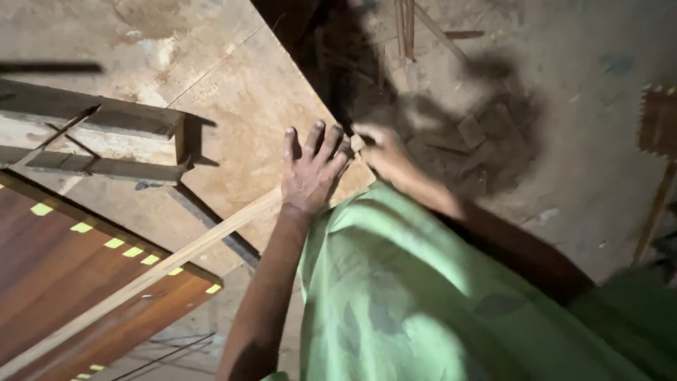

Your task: The person saws a wooden strip to size, applies glue from a container to a large wood panel, and attaches the strip by hand and with a hammer, using a marker to create alignment points.

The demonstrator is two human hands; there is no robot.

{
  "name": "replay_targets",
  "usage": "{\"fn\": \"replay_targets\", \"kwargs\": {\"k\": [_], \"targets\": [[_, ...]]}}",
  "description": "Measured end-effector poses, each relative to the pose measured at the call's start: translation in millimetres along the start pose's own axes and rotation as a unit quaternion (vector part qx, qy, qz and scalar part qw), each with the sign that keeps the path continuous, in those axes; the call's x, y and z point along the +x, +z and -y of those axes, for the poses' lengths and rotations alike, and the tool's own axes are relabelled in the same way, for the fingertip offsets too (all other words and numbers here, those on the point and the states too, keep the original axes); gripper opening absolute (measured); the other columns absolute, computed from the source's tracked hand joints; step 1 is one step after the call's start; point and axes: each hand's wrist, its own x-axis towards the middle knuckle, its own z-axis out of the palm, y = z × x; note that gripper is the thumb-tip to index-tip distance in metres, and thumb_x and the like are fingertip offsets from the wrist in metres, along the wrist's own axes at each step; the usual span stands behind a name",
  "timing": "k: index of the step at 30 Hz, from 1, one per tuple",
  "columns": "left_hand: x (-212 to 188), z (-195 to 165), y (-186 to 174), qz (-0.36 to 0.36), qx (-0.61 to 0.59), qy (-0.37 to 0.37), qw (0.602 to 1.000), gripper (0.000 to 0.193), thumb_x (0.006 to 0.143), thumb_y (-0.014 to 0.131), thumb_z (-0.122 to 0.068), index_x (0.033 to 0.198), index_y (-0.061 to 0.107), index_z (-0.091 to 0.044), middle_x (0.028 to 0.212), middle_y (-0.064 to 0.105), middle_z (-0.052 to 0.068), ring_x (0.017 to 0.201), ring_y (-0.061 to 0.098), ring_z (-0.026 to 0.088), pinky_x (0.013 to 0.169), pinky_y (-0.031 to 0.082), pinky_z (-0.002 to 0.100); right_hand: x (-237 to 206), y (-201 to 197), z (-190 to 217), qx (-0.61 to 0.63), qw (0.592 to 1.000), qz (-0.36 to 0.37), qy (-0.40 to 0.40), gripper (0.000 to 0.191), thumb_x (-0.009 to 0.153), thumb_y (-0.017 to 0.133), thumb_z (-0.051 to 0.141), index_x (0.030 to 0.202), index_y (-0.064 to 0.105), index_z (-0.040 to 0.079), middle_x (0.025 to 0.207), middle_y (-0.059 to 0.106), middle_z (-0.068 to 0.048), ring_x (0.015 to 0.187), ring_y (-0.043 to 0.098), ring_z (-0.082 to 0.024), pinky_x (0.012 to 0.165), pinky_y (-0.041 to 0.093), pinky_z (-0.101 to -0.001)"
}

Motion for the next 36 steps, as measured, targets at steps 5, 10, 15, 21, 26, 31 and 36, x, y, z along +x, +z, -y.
{"fn": "replay_targets", "kwargs": {"k": [5, 10, 15, 21, 26, 31, 36], "targets": [[1, 0, 0, -0.038, -0.003, 0.001, 0.999, 0.032, 0.105, 0.060, -0.039, 0.134, 0.060, -0.023, 0.155, 0.046, 0.002, 0.149, 0.037, 0.028, 0.121, 0.021, 0.071, 1, 1, 3, 0.004, 0.953, 0.012, 0.302, 0.062, 0.092, 0.055, -0.003, 0.152, 0.064, 0.010, 0.103, 0.071, -0.032, 0.076, 0.055, -0.034, 0.073, 0.042, -0.0441], [2, -2, -3, 0.008, 0.008, 0.007, 1.000, 0.040, 0.102, 0.059, -0.035, 0.140, 0.060, -0.022, 0.156, 0.046, 0.003, 0.149, 0.037, 0.029, 0.119, 0.020, 0.070, -7, -2, -14, 0.005, 0.996, -0.015, 0.089, 0.055, 0.080, 0.056, -0.003, 0.135, 0.064, -0.002, 0.118, 0.074, -0.010, 0.104, 0.066, -0.016, 0.089, 0.053, -0.0295], [4, -4, -7, 0.004, -0.019, -0.006, 1.000, 0.038, 0.103, 0.057, -0.037, 0.138, 0.059, -0.022, 0.155, 0.047, 0.002, 0.148, 0.038, 0.029, 0.120, 0.020, 0.070, -5, -3, -22, 0.036, 0.999, -0.003, 0.023, 0.053, 0.083, 0.056, -0.006, 0.136, 0.061, -0.004, 0.126, 0.071, -0.011, 0.115, 0.064, -0.015, 0.096, 0.051, -0.0274], [9, -6, -11, 0.022, -0.020, -0.010, 1.000, 0.041, 0.102, 0.056, -0.035, 0.140, 0.058, -0.021, 0.155, 0.046, 0.005, 0.148, 0.038, 0.031, 0.120, 0.019, 0.070, -3, -4, -5, 0.031, 0.990, -0.014, 0.136, 0.054, 0.085, 0.057, -0.004, 0.138, 0.062, 0.000, 0.123, 0.073, -0.007, 0.100, 0.066, -0.014, 0.084, 0.053, -0.0266], [10, -5, -12, 0.044, -0.027, -0.010, 0.999, 0.042, 0.101, 0.056, -0.035, 0.140, 0.058, -0.021, 0.155, 0.047, 0.005, 0.147, 0.037, 0.032, 0.119, 0.018, 0.070, -4, -5, 6, 0.047, 0.982, -0.007, 0.185, 0.060, 0.081, 0.054, -0.003, 0.140, 0.062, 0.003, 0.115, 0.073, -0.009, 0.088, 0.064, -0.016, 0.074, 0.051, -0.0287], [9, -6, -16, 0.016, -0.042, -0.010, 0.999, 0.043, 0.102, 0.058, -0.034, 0.143, 0.057, -0.019, 0.158, 0.044, 0.005, 0.150, 0.035, 0.032, 0.121, 0.017, 0.070, 2, -5, -2, -0.010, 0.998, -0.006, 0.069, 0.056, 0.084, 0.057, -0.003, 0.140, 0.062, 0.000, 0.118, 0.073, -0.010, 0.099, 0.064, -0.017, 0.084, 0.050, -0.0299], [10, -9, -23, 0.060, -0.031, -0.010, 0.998, 0.051, 0.093, 0.062, -0.030, 0.142, 0.057, -0.020, 0.159, 0.043, 0.005, 0.150, 0.034, 0.032, 0.120, 0.015, 0.070, -4, -4, -18, 0.032, 0.997, 0.006, 0.075, 0.056, 0.080, 0.055, -0.004, 0.135, 0.064, -0.002, 0.121, 0.072, -0.010, 0.107, 0.065, -0.017, 0.092, 0.051, -0.0311]]}}
